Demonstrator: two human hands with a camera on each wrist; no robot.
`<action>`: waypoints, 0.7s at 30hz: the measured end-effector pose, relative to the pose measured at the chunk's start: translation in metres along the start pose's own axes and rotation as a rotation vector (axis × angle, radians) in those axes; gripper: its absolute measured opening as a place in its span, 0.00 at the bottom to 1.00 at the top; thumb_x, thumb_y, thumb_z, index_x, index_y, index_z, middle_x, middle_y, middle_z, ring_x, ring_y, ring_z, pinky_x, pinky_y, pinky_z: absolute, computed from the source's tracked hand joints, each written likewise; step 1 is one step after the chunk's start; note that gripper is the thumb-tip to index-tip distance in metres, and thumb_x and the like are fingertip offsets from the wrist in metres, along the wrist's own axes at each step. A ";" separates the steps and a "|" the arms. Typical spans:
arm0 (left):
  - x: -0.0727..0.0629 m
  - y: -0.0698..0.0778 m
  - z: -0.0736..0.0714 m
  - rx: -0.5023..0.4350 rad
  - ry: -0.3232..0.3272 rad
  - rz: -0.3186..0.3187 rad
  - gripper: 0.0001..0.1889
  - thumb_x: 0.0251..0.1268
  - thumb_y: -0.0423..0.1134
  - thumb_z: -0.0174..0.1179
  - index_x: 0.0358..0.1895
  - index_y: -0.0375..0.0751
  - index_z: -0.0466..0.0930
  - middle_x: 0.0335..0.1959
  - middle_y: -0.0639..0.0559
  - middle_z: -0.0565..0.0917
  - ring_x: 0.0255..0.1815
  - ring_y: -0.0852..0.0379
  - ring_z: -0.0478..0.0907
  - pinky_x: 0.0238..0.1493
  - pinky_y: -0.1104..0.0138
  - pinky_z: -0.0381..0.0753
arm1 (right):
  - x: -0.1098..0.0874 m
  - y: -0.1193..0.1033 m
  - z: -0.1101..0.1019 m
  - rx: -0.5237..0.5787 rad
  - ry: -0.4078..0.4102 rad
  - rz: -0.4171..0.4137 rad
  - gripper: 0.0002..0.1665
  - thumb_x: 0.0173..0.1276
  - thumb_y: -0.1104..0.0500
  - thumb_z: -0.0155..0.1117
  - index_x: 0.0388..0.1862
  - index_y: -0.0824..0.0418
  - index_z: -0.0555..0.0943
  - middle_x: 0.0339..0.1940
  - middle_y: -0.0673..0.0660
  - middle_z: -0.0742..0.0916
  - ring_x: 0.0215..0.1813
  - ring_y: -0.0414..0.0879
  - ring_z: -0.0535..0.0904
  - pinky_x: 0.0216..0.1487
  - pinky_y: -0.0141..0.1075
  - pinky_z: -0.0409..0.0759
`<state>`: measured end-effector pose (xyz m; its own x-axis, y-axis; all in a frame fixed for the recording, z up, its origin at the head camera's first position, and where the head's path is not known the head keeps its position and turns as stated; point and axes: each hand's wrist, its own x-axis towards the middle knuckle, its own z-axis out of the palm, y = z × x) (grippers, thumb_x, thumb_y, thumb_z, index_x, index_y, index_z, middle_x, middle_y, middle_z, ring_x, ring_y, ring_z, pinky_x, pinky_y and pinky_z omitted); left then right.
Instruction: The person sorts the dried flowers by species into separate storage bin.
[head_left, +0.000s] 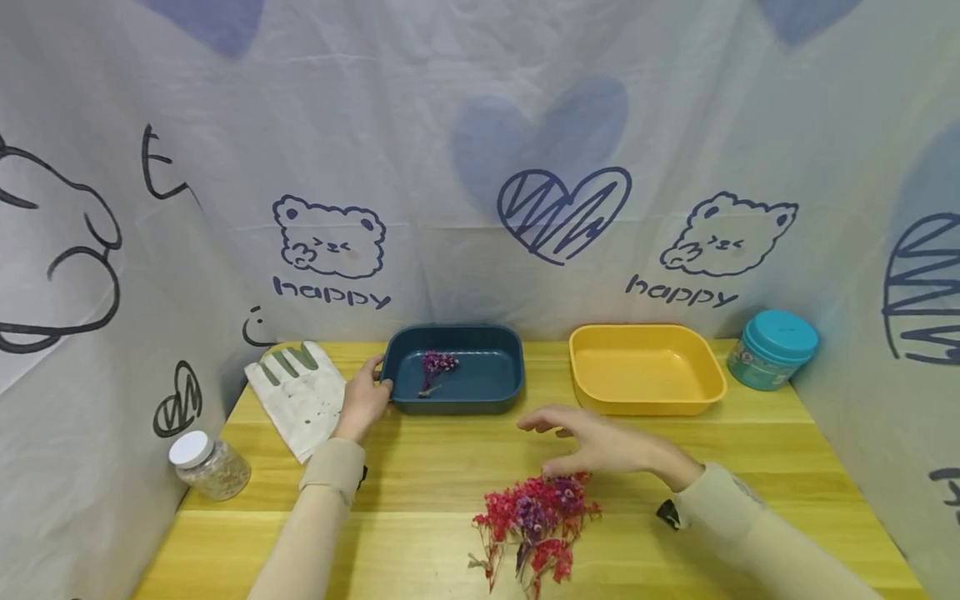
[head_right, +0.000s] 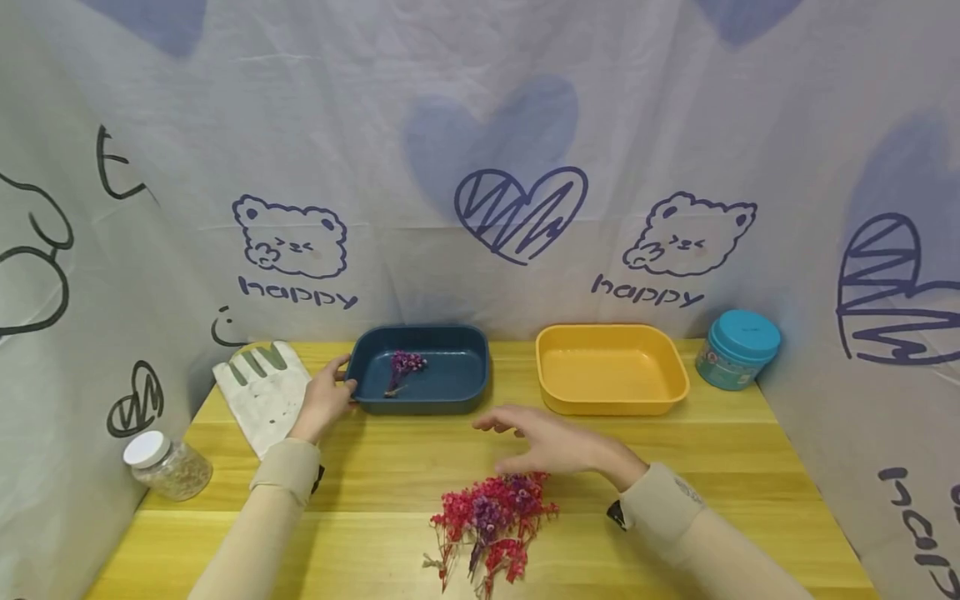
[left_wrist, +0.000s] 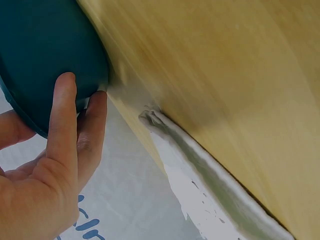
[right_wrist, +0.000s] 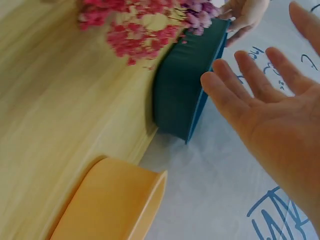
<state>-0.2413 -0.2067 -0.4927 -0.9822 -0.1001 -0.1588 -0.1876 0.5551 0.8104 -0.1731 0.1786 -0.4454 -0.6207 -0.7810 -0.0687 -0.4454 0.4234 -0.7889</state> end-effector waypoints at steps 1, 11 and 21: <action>0.000 0.000 0.000 -0.002 0.001 -0.003 0.31 0.81 0.32 0.47 0.84 0.39 0.56 0.70 0.26 0.74 0.55 0.34 0.86 0.46 0.53 0.92 | -0.002 0.001 0.002 -0.021 -0.010 0.002 0.37 0.74 0.48 0.71 0.77 0.56 0.71 0.75 0.57 0.78 0.75 0.61 0.74 0.77 0.61 0.72; 0.001 0.000 0.000 -0.016 0.000 -0.012 0.31 0.81 0.32 0.47 0.84 0.39 0.57 0.70 0.26 0.75 0.55 0.34 0.86 0.45 0.54 0.92 | -0.015 0.009 0.021 -0.250 -0.140 0.009 0.45 0.64 0.50 0.79 0.78 0.50 0.70 0.75 0.49 0.77 0.76 0.49 0.72 0.79 0.50 0.72; 0.001 -0.001 0.002 -0.019 0.002 -0.009 0.31 0.82 0.32 0.46 0.84 0.39 0.56 0.69 0.26 0.75 0.58 0.33 0.85 0.47 0.55 0.92 | -0.016 0.008 0.033 -0.358 -0.140 0.043 0.40 0.62 0.54 0.79 0.73 0.46 0.77 0.67 0.46 0.80 0.71 0.45 0.75 0.77 0.47 0.75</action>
<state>-0.2424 -0.2061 -0.4947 -0.9805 -0.1062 -0.1652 -0.1963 0.5385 0.8194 -0.1452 0.1797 -0.4709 -0.5607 -0.8037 -0.1989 -0.6332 0.5711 -0.5224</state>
